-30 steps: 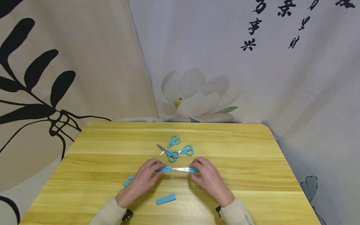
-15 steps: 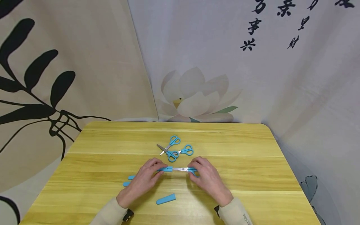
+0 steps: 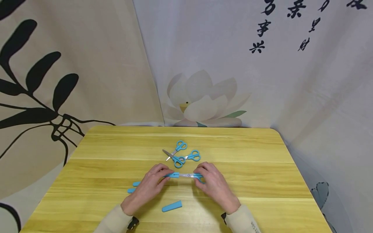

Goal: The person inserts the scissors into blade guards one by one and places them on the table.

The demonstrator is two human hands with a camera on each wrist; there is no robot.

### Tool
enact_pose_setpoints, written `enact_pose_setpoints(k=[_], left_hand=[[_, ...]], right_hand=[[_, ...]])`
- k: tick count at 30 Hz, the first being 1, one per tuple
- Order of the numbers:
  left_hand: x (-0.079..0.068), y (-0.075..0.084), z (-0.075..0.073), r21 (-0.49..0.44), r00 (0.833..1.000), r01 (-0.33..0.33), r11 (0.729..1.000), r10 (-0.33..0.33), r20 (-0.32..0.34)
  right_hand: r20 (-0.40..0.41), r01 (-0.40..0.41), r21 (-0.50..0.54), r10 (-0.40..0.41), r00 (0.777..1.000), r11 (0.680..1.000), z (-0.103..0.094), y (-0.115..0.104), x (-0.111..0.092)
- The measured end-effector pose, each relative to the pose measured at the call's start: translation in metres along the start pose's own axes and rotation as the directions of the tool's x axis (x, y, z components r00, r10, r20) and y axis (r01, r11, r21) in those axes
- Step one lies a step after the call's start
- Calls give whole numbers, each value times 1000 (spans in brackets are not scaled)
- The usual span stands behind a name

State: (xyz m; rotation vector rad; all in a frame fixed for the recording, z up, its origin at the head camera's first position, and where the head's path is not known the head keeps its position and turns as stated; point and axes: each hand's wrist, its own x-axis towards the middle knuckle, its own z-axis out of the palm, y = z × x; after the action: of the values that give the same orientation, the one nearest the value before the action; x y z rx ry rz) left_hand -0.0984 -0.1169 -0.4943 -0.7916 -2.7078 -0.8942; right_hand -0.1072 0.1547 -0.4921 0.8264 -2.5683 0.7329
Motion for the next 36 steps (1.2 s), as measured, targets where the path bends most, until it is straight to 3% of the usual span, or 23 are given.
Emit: enact_pose_setpoints(k=[12, 29, 36], left_hand=[[1, 0, 2, 12, 998, -50, 999, 50, -25], [3, 3, 4, 20, 998, -42, 999, 43, -37], [3, 2, 6, 32, 994, -88, 996, 90, -63]], right_hand=[[1, 12, 9, -12, 1000, 1000, 1, -2, 2], [5, 21, 21, -21, 1000, 1000, 2, -5, 3], [20, 12, 20, -13, 1000, 1000, 2, -7, 4]])
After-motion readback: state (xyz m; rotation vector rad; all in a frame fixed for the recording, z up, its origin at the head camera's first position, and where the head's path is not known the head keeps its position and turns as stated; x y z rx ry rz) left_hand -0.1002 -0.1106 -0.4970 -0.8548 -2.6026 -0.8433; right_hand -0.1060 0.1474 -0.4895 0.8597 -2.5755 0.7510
